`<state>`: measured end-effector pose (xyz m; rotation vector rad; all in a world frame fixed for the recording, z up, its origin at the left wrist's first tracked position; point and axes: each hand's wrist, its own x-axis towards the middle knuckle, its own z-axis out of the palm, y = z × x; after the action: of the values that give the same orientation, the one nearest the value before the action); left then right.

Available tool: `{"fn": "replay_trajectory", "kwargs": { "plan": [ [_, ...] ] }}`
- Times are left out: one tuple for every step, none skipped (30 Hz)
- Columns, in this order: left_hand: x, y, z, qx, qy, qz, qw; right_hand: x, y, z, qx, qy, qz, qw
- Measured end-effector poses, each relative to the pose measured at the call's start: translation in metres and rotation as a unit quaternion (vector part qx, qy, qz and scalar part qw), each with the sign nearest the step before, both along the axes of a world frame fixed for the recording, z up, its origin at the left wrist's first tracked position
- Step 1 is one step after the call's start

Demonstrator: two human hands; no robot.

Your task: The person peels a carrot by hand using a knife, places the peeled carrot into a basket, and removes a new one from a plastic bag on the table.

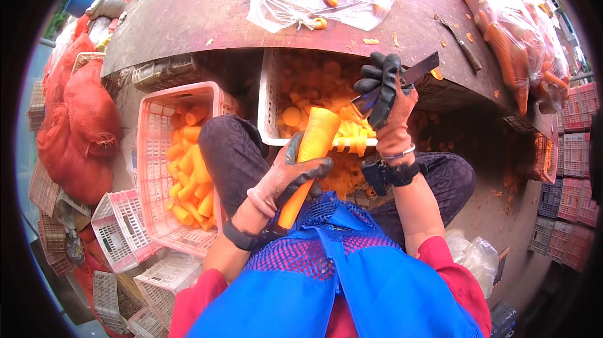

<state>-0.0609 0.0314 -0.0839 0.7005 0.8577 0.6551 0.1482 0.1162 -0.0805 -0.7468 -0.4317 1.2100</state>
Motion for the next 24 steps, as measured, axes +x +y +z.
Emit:
{"fn": "replay_trajectory", "kwargs": {
  "plan": [
    [0.0, 0.0, -0.002, -0.027, -0.004, 0.013, 1.0, -0.015, -0.013, 0.007, 0.012, 0.009, 0.035, 0.999],
    [0.002, -0.002, -0.003, -0.031, -0.004, 0.011, 0.999, -0.026, -0.026, 0.008, 0.021, 0.02, 0.068, 0.997],
    [0.006, -0.003, 0.0, 0.013, 0.057, 0.011, 0.998, -0.039, -0.033, 0.005, 0.044, -0.062, 0.092, 0.993],
    [0.009, -0.004, 0.004, 0.058, 0.118, 0.012, 0.991, -0.046, -0.037, 0.002, 0.067, -0.143, 0.116, 0.981],
    [0.009, -0.003, 0.015, 0.111, 0.153, 0.013, 0.982, -0.04, -0.028, 0.005, -0.003, -0.048, 0.175, 0.983],
    [0.008, 0.0, 0.015, 0.113, 0.154, 0.012, 0.981, -0.046, -0.016, -0.003, -0.022, -0.008, 0.124, 0.992],
    [0.005, 0.002, 0.012, 0.064, 0.136, 0.006, 0.989, -0.043, -0.003, -0.007, -0.03, -0.029, 0.102, 0.994],
    [0.002, 0.004, 0.007, 0.013, 0.115, 0.001, 0.993, -0.037, 0.012, -0.012, -0.039, -0.05, 0.082, 0.995],
    [0.001, -0.003, -0.008, 0.119, 0.146, 0.001, 0.982, -0.014, 0.038, -0.034, -0.039, -0.033, 0.048, 0.998],
    [0.0, -0.005, -0.01, 0.152, 0.117, -0.014, 0.981, 0.009, 0.053, -0.056, -0.042, -0.014, 0.012, 0.999],
    [-0.006, -0.006, -0.01, 0.177, 0.148, -0.011, 0.973, 0.007, 0.051, -0.045, -0.091, -0.089, -0.064, 0.99],
    [-0.005, -0.006, -0.004, 0.203, 0.175, -0.009, 0.963, 0.008, 0.042, -0.031, -0.074, -0.047, -0.077, 0.993],
    [-0.008, -0.002, 0.005, 0.114, 0.168, -0.016, 0.979, 0.01, 0.037, -0.03, -0.052, 0.0, -0.035, 0.998],
    [-0.013, 0.002, 0.015, 0.024, 0.16, -0.027, 0.987, 0.009, 0.028, -0.027, -0.03, 0.05, 0.004, 0.998],
    [-0.016, -0.001, 0.017, 0.112, 0.094, 0.015, 0.989, -0.002, 0.015, -0.015, -0.065, -0.037, -0.032, 0.997],
    [-0.02, -0.002, 0.023, 0.113, 0.096, 0.018, 0.989, -0.009, 0.007, -0.009, -0.051, -0.048, -0.047, 0.996],
    [-0.014, -0.002, 0.05, 0.059, -0.049, 0.046, 0.996, -0.006, 0.0, -0.01, -0.05, -0.037, -0.043, 0.997],
    [-0.012, 0.0, 0.066, 0.005, -0.191, 0.071, 0.979, -0.003, -0.004, -0.012, -0.047, -0.024, -0.039, 0.998],
    [-0.016, 0.001, 0.06, -0.029, -0.211, 0.053, 0.976, -0.001, -0.009, -0.015, -0.045, 0.005, -0.039, 0.998],
    [-0.019, 0.004, 0.052, -0.024, -0.21, 0.054, 0.976, -0.002, -0.015, -0.009, -0.018, 0.04, -0.034, 0.998],
    [-0.02, 0.008, 0.041, -0.06, -0.208, 0.022, 0.976, -0.002, -0.018, -0.003, -0.008, 0.035, -0.044, 0.998],
    [-0.019, 0.01, 0.034, -0.096, -0.205, -0.011, 0.974, -0.003, -0.02, 0.005, 0.002, 0.03, -0.055, 0.998],
    [-0.014, 0.006, 0.028, -0.114, -0.208, 0.018, 0.971, -0.006, -0.026, 0.011, -0.004, 0.03, -0.056, 0.998],
    [-0.012, 0.006, 0.028, -0.117, -0.209, 0.014, 0.971, -0.012, -0.029, 0.02, 0.002, 0.021, -0.027, 0.999]
  ]
}}
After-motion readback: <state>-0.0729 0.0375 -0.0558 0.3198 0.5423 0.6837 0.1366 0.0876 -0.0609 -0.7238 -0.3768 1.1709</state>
